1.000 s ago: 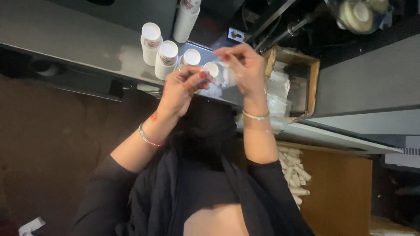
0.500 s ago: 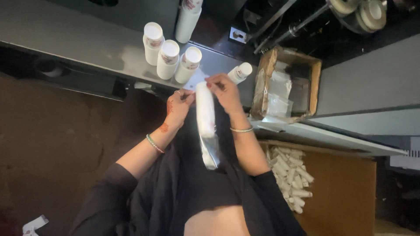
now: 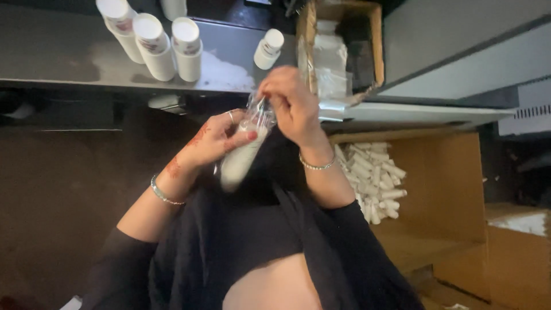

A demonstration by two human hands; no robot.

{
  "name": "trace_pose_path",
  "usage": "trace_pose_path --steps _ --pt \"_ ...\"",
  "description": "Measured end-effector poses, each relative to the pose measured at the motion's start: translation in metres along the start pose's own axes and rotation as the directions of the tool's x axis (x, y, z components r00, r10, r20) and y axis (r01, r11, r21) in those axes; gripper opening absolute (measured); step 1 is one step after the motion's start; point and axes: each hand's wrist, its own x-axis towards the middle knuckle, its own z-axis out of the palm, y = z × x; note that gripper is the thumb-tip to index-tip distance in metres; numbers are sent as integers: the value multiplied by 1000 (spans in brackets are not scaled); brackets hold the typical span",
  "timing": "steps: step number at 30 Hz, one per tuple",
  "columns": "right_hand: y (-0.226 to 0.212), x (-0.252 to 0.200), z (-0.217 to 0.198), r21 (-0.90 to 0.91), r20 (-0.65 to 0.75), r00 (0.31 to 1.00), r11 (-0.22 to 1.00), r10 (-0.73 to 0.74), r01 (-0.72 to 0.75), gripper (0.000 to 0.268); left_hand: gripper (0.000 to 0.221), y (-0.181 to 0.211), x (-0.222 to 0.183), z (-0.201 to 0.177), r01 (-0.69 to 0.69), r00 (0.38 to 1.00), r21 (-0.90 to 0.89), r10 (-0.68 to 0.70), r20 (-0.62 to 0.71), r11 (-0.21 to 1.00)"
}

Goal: The recorder is placing small plastic cups into plastic sleeves and organizing them on a workbench near a manufacturing machine.

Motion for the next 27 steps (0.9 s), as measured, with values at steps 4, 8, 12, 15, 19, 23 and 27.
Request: trace_pose_path --steps 4,8,12,15,19,23,27 --pt "-19 -8 -10 -277 9 976 937 -218 212 11 37 3 -8 10 -34 997 440 -2 81 897" --pt "-11 -44 -4 -23 359 933 1000 20 -13 40 33 -4 -7 16 -15 1000 684 10 12 729" --pt "1 -78 -48 -245 299 953 960 -56 133 34 24 9 -4 32 -147 989 687 121 86 711" --pt "12 -114 -111 -602 126 964 790 233 -112 26 20 11 1 24 -277 951 672 296 90 687" --pt "11 -128 -163 -790 -224 787 366 575 -493 16 18 10 5 9 10 982 573 98 -158 820" --pt "16 -90 -130 -445 -445 687 524 574 -726 18 20 -5 7 13 135 969 410 -34 -243 902" --pt "84 -95 -112 -711 -143 971 662 194 -237 22 24 6 4 17 -14 992 630 91 -89 776"
